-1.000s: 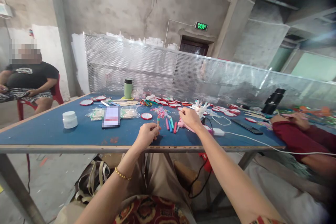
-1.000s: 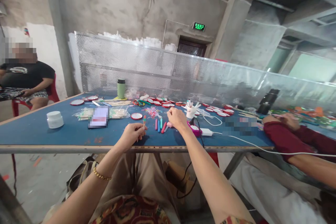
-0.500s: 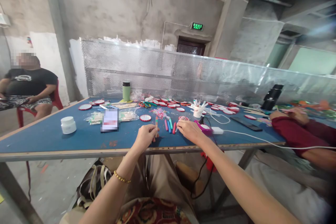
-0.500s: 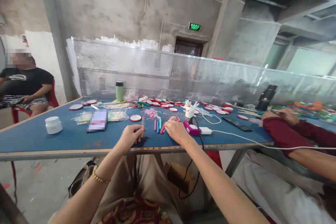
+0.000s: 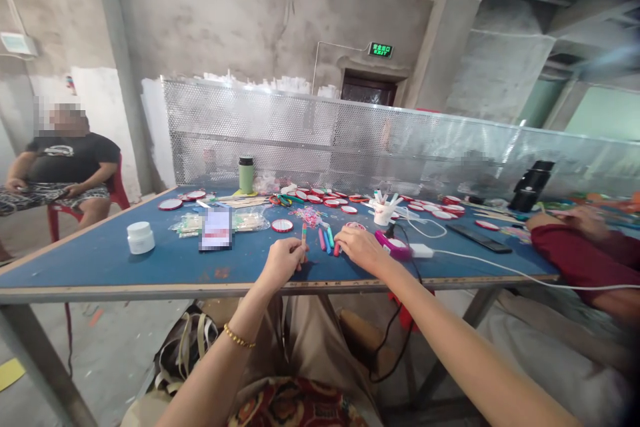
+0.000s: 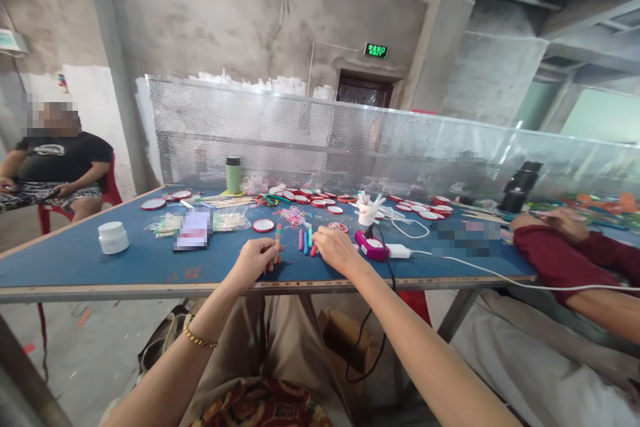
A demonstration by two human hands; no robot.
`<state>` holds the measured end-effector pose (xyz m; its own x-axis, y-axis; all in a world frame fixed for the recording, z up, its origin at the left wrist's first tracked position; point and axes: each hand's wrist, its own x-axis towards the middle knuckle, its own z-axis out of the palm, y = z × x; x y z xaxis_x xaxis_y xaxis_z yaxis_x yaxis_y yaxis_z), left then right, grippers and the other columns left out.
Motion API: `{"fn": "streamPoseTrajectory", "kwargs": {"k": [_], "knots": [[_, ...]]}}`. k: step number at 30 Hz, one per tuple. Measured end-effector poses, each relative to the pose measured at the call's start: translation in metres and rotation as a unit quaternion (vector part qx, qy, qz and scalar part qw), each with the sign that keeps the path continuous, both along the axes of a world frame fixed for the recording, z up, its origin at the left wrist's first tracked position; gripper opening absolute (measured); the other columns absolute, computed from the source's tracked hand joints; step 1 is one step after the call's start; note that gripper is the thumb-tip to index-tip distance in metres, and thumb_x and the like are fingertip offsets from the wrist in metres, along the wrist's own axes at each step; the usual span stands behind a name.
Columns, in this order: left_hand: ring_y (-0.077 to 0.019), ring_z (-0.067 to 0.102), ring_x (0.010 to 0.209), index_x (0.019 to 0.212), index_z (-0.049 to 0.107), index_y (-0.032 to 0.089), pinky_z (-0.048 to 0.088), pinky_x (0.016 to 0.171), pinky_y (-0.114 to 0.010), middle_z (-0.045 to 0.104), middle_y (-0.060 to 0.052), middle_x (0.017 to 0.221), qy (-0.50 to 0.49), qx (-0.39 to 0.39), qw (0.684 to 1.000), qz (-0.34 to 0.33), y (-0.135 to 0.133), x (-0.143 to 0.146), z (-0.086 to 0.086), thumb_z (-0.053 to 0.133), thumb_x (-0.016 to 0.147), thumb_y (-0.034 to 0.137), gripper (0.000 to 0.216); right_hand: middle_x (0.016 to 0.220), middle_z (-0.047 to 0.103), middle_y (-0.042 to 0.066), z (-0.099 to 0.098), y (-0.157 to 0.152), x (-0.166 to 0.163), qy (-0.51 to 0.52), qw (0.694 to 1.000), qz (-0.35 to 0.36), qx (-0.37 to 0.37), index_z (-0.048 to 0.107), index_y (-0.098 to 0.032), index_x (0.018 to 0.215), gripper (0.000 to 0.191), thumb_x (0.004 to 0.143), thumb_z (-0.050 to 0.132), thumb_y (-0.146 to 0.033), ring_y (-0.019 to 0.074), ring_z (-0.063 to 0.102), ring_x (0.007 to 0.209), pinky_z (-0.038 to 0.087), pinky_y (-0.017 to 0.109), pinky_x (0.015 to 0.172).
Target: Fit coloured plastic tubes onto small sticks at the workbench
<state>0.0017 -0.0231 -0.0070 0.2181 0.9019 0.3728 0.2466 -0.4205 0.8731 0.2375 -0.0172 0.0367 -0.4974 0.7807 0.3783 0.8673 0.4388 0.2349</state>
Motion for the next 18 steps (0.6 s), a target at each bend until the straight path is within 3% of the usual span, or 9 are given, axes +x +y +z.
{"fn": "streamPoseTrajectory", "kwargs": {"k": [6, 18], "knots": [[-0.0090, 0.056, 0.049, 0.088, 0.071, 0.015, 0.042, 0.051, -0.018, 0.067, -0.001, 0.067, 0.005, 0.000, 1.000, 0.009, 0.004, -0.001, -0.004, 0.048, 0.081, 0.025, 0.026, 0.096, 0.068, 0.009, -0.009, 0.006, -0.007, -0.050, 0.995, 0.088, 0.006, 0.074, -0.016, 0.104, 0.026, 0.096, 0.050, -0.009, 0.0192, 0.058, 0.091, 0.039, 0.030, 0.081], [-0.0093, 0.056, 0.049, 0.088, 0.072, 0.015, 0.044, 0.051, -0.019, 0.066, 0.000, 0.065, -0.003, -0.003, 1.000, 0.006, 0.006, 0.000, -0.005, 0.049, 0.080, 0.022, 0.025, 0.098, 0.066, 0.009, -0.001, 0.000, -0.024, -0.111, 0.992, 0.061, -0.012, 0.072, -0.018, 0.108, 0.026, 0.094, 0.051, -0.012, 0.0221, 0.058, 0.095, 0.040, 0.033, 0.081]]}}
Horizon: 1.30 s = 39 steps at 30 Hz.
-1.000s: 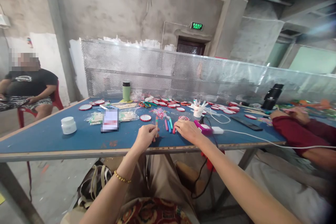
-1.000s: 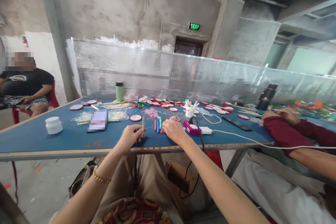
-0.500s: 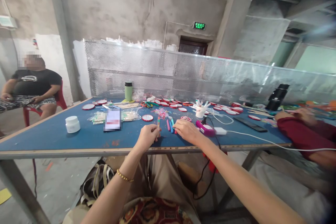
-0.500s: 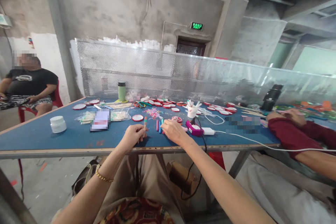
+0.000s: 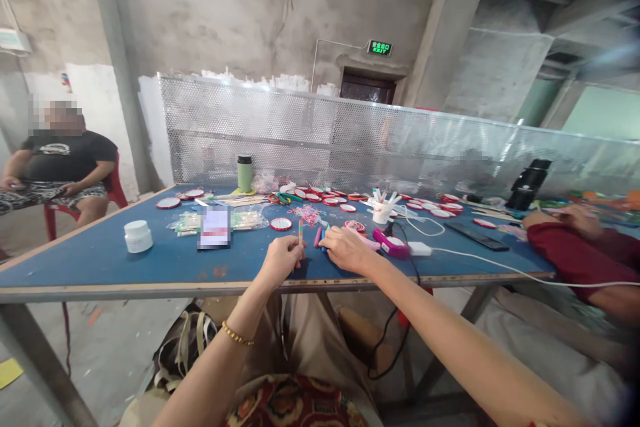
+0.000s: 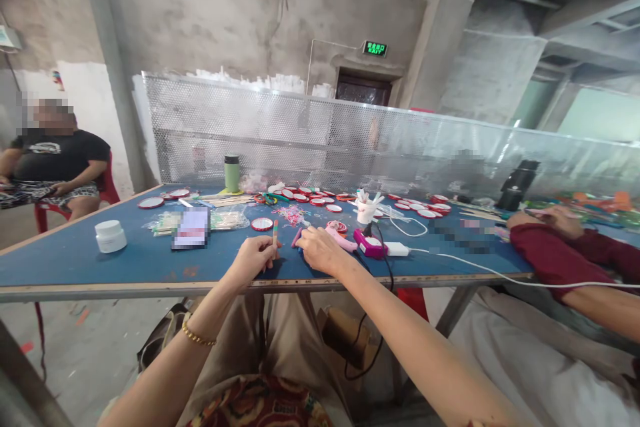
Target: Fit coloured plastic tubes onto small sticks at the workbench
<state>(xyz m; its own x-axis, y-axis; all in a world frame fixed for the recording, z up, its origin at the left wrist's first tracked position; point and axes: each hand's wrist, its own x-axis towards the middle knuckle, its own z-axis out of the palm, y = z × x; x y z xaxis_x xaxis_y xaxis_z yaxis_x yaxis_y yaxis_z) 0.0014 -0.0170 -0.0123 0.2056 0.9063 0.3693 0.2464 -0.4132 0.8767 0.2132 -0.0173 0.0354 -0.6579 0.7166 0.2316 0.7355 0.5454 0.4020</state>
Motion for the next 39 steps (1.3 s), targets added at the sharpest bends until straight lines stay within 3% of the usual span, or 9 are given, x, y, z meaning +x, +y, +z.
{"fn": "streamPoseTrajectory", "kwargs": {"k": [9, 14, 16, 19, 24, 29, 33, 36, 39], "knots": [[-0.0104, 0.056, 0.047, 0.080, 0.069, 0.015, 0.044, 0.048, -0.019, 0.061, 0.001, 0.054, -0.014, -0.015, 1.000, -0.010, -0.001, 0.000, 0.000, 0.050, 0.079, 0.022, 0.021, 0.099, 0.064, 0.010, 0.003, 0.005, 0.006, -0.075, 0.990, 0.113, 0.047, 0.065, -0.017, 0.101, 0.022, 0.100, 0.044, -0.011, 0.0204, 0.059, 0.090, 0.044, 0.033, 0.078], [-0.0090, 0.055, 0.045, 0.080, 0.068, 0.014, 0.044, 0.045, -0.018, 0.064, 0.000, 0.059, -0.026, -0.015, 1.000, -0.010, -0.001, 0.001, 0.000, 0.049, 0.080, 0.022, 0.020, 0.107, 0.067, 0.009, 0.015, -0.025, 0.020, 0.203, 0.963, 0.175, 0.037, 0.061, -0.022, 0.104, 0.016, 0.101, 0.045, -0.022, 0.0191, 0.066, 0.093, 0.053, 0.036, 0.085], [-0.0083, 0.056, 0.046, 0.082, 0.066, 0.014, 0.043, 0.043, -0.017, 0.067, -0.001, 0.065, -0.036, -0.018, 0.999, -0.012, 0.000, 0.001, 0.000, 0.049, 0.082, 0.022, 0.019, 0.105, 0.068, 0.007, 0.024, -0.042, 0.026, 0.427, 0.890, 0.141, 0.076, 0.057, -0.023, 0.107, 0.011, 0.099, 0.053, -0.030, 0.0154, 0.069, 0.078, 0.057, 0.032, 0.074], [-0.0073, 0.057, 0.045, 0.084, 0.062, 0.015, 0.042, 0.041, -0.016, 0.070, -0.002, 0.071, -0.049, -0.025, 0.998, -0.017, 0.000, 0.001, 0.001, 0.049, 0.084, 0.024, 0.016, 0.088, 0.071, 0.001, 0.036, -0.060, 0.031, 0.684, 0.707, 0.147, 0.103, 0.049, -0.025, 0.107, 0.021, 0.095, 0.059, -0.040, 0.0133, 0.068, 0.060, 0.059, 0.029, 0.060], [-0.0071, 0.056, 0.044, 0.084, 0.063, 0.014, 0.041, 0.041, -0.016, 0.068, -0.001, 0.067, -0.044, -0.032, 0.998, -0.015, 0.000, 0.002, 0.001, 0.052, 0.084, 0.024, 0.015, 0.073, 0.071, -0.004, 0.030, -0.052, 0.018, 0.862, 0.482, 0.146, 0.058, 0.052, -0.022, 0.099, 0.032, 0.083, 0.074, -0.039, 0.0108, 0.064, 0.048, 0.059, 0.025, 0.051], [-0.0065, 0.049, 0.038, 0.075, 0.066, 0.013, 0.041, 0.043, -0.017, 0.062, 0.001, 0.054, -0.031, -0.037, 0.999, -0.020, 0.000, 0.001, 0.001, 0.053, 0.086, 0.027, 0.022, 0.068, 0.066, -0.007, 0.008, -0.023, -0.005, 0.920, 0.335, 0.139, -0.146, 0.058, -0.020, 0.091, 0.042, 0.065, 0.091, -0.026, 0.0094, 0.067, 0.057, 0.059, 0.019, 0.053], [-0.0059, 0.048, 0.039, 0.074, 0.068, 0.012, 0.039, 0.041, -0.017, 0.060, 0.001, 0.055, -0.050, -0.049, 0.997, -0.027, -0.003, 0.002, 0.004, 0.055, 0.085, 0.029, 0.024, 0.065, 0.058, -0.009, 0.009, -0.014, -0.022, 0.922, 0.238, 0.190, -0.239, 0.061, -0.019, 0.086, 0.032, 0.073, 0.088, -0.028, 0.0038, 0.058, 0.055, 0.052, 0.012, 0.048], [-0.0059, 0.050, 0.042, 0.083, 0.072, 0.011, 0.038, 0.039, -0.016, 0.061, 0.001, 0.061, -0.085, -0.061, 0.994, -0.030, -0.003, 0.003, 0.006, 0.059, 0.082, 0.029, 0.022, 0.066, 0.054, -0.009, 0.016, -0.016, -0.037, 0.903, 0.205, 0.248, -0.284, 0.053, -0.021, 0.075, 0.035, 0.080, 0.084, -0.037, 0.0025, 0.050, 0.052, 0.046, 0.011, 0.043], [-0.0056, 0.049, 0.041, 0.086, 0.073, 0.010, 0.035, 0.036, -0.016, 0.058, 0.002, 0.060, -0.107, -0.070, 0.991, -0.041, -0.002, 0.004, 0.006, 0.060, 0.082, 0.030, 0.023, 0.058, 0.042, -0.010, 0.018, -0.019, -0.048, 0.891, 0.217, 0.264, -0.298, 0.041, -0.021, 0.064, 0.050, 0.083, 0.079, -0.047, 0.0030, 0.040, 0.045, 0.039, 0.012, 0.036]]}}
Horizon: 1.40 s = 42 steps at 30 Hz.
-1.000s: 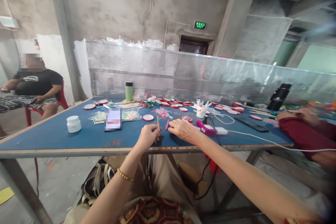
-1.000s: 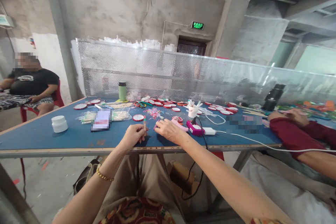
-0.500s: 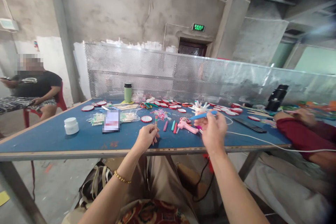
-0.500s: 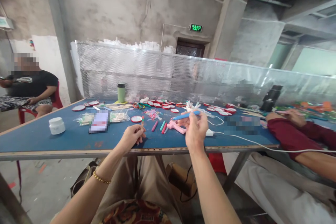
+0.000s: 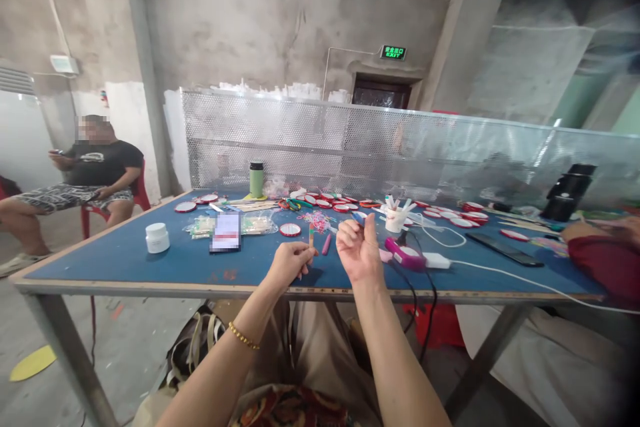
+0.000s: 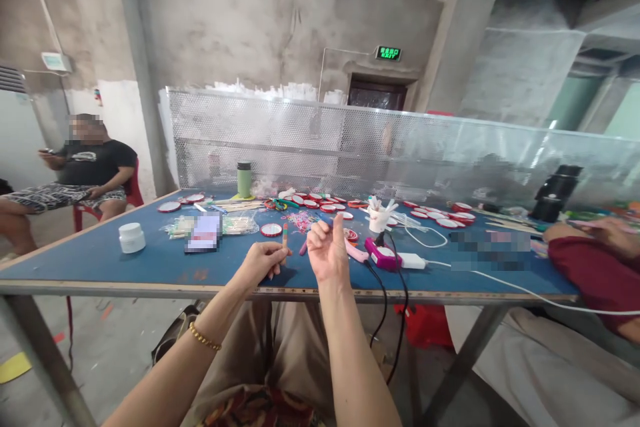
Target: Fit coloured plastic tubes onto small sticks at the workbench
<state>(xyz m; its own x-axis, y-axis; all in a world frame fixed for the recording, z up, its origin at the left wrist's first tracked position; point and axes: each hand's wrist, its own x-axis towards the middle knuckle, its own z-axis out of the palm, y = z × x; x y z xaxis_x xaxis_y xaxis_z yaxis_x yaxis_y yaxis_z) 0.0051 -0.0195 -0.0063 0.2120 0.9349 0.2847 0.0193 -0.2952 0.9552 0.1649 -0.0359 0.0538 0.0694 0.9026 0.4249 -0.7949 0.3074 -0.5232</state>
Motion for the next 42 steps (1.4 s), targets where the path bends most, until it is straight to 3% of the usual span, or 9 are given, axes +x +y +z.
{"fn": "streamPoseTrajectory", "kwargs": {"k": [4, 8, 12, 15, 17, 19, 22, 34, 42], "knots": [[-0.0060, 0.050, 0.041, 0.081, 0.070, 0.011, 0.035, 0.035, -0.016, 0.058, 0.002, 0.061, -0.013, -0.005, 1.000, -0.001, 0.001, 0.001, -0.001, 0.059, 0.082, 0.027, 0.020, 0.046, 0.027, -0.014, -0.009, -0.003, -0.002, -0.018, 0.999, -0.029, -0.001, 0.040, -0.022, 0.064, 0.050, 0.085, 0.076, -0.049, 0.0033, 0.022, 0.034, 0.030, 0.015, 0.031], [-0.0053, 0.046, 0.037, 0.065, 0.063, 0.012, 0.036, 0.037, -0.016, 0.056, 0.002, 0.050, 0.041, 0.005, 0.999, 0.015, 0.001, 0.001, -0.001, 0.057, 0.084, 0.024, 0.023, 0.045, 0.043, -0.013, -0.024, -0.007, 0.004, -0.019, 0.998, -0.040, -0.043, 0.059, -0.020, 0.077, 0.036, 0.078, 0.083, -0.046, 0.0018, 0.030, 0.034, 0.029, 0.014, 0.034], [-0.0057, 0.046, 0.037, 0.062, 0.061, 0.013, 0.036, 0.039, -0.017, 0.057, 0.001, 0.049, 0.060, 0.004, 0.998, 0.008, -0.001, 0.001, 0.001, 0.055, 0.086, 0.022, 0.026, 0.066, 0.071, -0.002, -0.032, -0.008, 0.000, -0.049, 0.995, -0.054, -0.063, 0.068, -0.019, 0.092, 0.042, 0.069, 0.087, -0.050, 0.0042, 0.048, 0.042, 0.039, 0.017, 0.040], [-0.0063, 0.045, 0.037, 0.062, 0.061, 0.013, 0.036, 0.039, -0.018, 0.057, 0.001, 0.049, 0.069, -0.002, 0.998, 0.011, -0.002, 0.001, 0.002, 0.057, 0.086, 0.023, 0.026, 0.063, 0.070, -0.003, -0.035, -0.006, -0.008, -0.085, 0.991, -0.095, -0.043, 0.066, -0.020, 0.086, 0.039, 0.065, 0.091, -0.040, 0.0061, 0.050, 0.042, 0.039, 0.018, 0.041], [-0.0065, 0.044, 0.037, 0.062, 0.062, 0.013, 0.034, 0.040, -0.018, 0.055, 0.002, 0.047, 0.084, 0.001, 0.996, 0.016, -0.002, 0.001, 0.002, 0.058, 0.086, 0.025, 0.027, 0.049, 0.057, -0.009, -0.037, -0.003, -0.013, -0.124, 0.982, -0.141, -0.015, 0.062, -0.020, 0.080, 0.032, 0.068, 0.088, -0.035, 0.0055, 0.043, 0.037, 0.033, 0.017, 0.038], [-0.0068, 0.042, 0.037, 0.063, 0.064, 0.013, 0.033, 0.042, -0.019, 0.053, 0.003, 0.045, 0.102, 0.008, 0.995, 0.021, -0.001, 0.001, 0.002, 0.059, 0.085, 0.028, 0.027, 0.042, 0.050, -0.010, -0.041, 0.000, -0.013, -0.186, 0.963, -0.197, 0.011, 0.063, -0.019, 0.078, 0.024, 0.076, 0.080, -0.035, 0.0063, 0.041, 0.034, 0.030, 0.018, 0.037], [-0.0074, 0.044, 0.041, 0.063, 0.067, 0.013, 0.035, 0.049, -0.020, 0.052, 0.003, 0.045, 0.122, 0.041, 0.991, 0.028, -0.002, 0.000, 0.004, 0.061, 0.083, 0.028, 0.026, 0.049, 0.057, -0.006, -0.048, 0.001, -0.010, -0.289, 0.922, -0.251, 0.056, 0.068, -0.016, 0.082, 0.018, 0.084, 0.070, -0.034, 0.0085, 0.049, 0.039, 0.038, 0.021, 0.041], [-0.0093, 0.048, 0.047, 0.058, 0.064, 0.014, 0.036, 0.056, -0.022, 0.054, 0.003, 0.049, 0.145, 0.054, 0.986, 0.055, -0.006, -0.001, 0.007, 0.056, 0.081, 0.029, 0.028, 0.066, 0.069, -0.001, -0.065, -0.017, -0.011, -0.437, 0.793, -0.394, 0.156, 0.068, -0.020, 0.085, 0.017, 0.093, 0.059, -0.032, 0.0116, 0.059, 0.049, 0.050, 0.023, 0.050], [-0.0097, 0.046, 0.051, 0.056, 0.060, 0.015, 0.031, 0.056, -0.022, 0.051, 0.003, 0.048, 0.188, 0.090, 0.976, 0.070, -0.009, -0.001, 0.007, 0.056, 0.081, 0.027, 0.028, 0.079, 0.076, 0.004, -0.070, -0.013, -0.009, -0.473, 0.751, -0.425, 0.177, 0.069, -0.021, 0.085, 0.017, 0.094, 0.058, -0.030, 0.0162, 0.070, 0.064, 0.054, 0.025, 0.058]]}}
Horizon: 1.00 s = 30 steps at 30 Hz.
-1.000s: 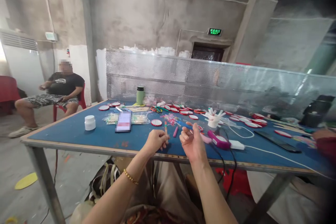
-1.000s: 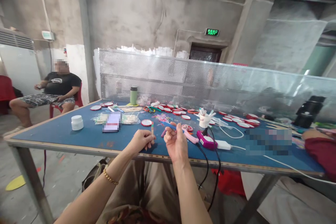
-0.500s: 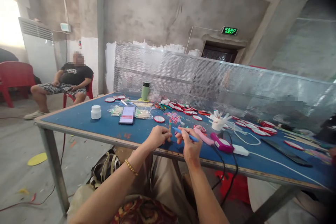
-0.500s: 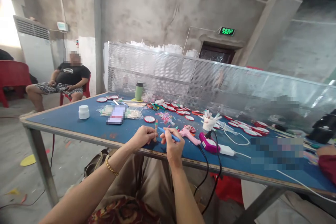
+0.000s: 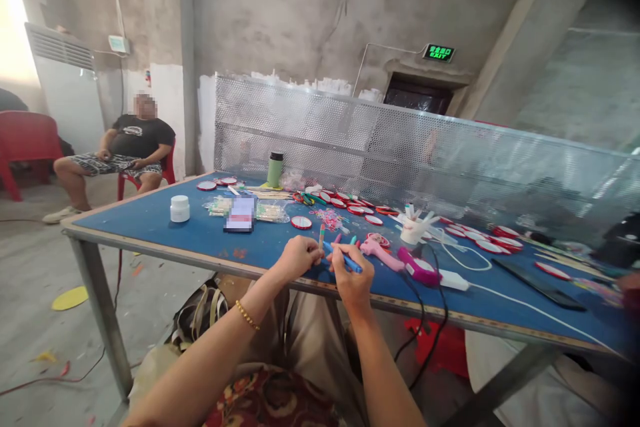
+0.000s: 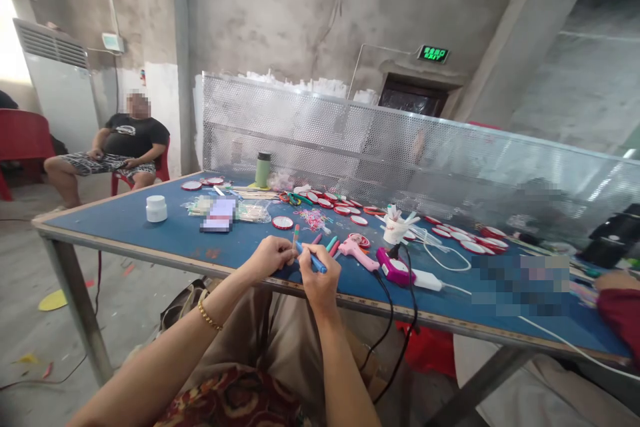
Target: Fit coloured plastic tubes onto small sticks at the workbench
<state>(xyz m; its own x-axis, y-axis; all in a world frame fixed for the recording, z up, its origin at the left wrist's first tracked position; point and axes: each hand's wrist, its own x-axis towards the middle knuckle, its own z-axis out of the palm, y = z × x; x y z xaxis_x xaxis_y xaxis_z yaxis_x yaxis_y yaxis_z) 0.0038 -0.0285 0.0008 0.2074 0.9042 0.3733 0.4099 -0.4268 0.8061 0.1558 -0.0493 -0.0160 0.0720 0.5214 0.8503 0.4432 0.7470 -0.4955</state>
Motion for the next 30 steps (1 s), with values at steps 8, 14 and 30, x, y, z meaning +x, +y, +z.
{"fn": "streamPoseTrajectory", "kwargs": {"k": [8, 14, 30], "knots": [[-0.0108, 0.046, 0.055, 0.056, 0.060, 0.015, 0.031, 0.058, -0.022, 0.049, 0.003, 0.047, 0.020, 0.017, 1.000, 0.002, -0.0028, -0.0008, 0.0016, 0.056, 0.082, 0.026, 0.028, 0.077, 0.076, 0.003, 0.0016, 0.0000, -0.0021, -0.037, 0.999, -0.019, 0.028, 0.069, -0.020, 0.086, 0.017, 0.094, 0.056, -0.028, 0.0167, 0.072, 0.066, 0.056, 0.025, 0.060], [-0.0106, 0.046, 0.055, 0.056, 0.059, 0.015, 0.030, 0.057, -0.022, 0.049, 0.003, 0.047, 0.021, 0.024, 1.000, 0.000, -0.0040, -0.0010, 0.0029, 0.055, 0.083, 0.027, 0.029, 0.079, 0.077, 0.004, 0.0039, -0.0025, -0.0028, -0.040, 0.999, -0.024, 0.026, 0.070, -0.021, 0.086, 0.018, 0.094, 0.056, -0.030, 0.0173, 0.073, 0.068, 0.056, 0.025, 0.060], [-0.0115, 0.046, 0.057, 0.056, 0.059, 0.015, 0.030, 0.058, -0.023, 0.049, 0.003, 0.048, 0.026, 0.023, 0.999, -0.004, -0.0019, -0.0011, 0.0016, 0.056, 0.083, 0.028, 0.030, 0.080, 0.077, 0.003, 0.0032, -0.0019, -0.0029, -0.035, 0.998, -0.030, 0.031, 0.070, -0.021, 0.087, 0.017, 0.094, 0.057, -0.030, 0.0173, 0.072, 0.065, 0.056, 0.027, 0.061]]}}
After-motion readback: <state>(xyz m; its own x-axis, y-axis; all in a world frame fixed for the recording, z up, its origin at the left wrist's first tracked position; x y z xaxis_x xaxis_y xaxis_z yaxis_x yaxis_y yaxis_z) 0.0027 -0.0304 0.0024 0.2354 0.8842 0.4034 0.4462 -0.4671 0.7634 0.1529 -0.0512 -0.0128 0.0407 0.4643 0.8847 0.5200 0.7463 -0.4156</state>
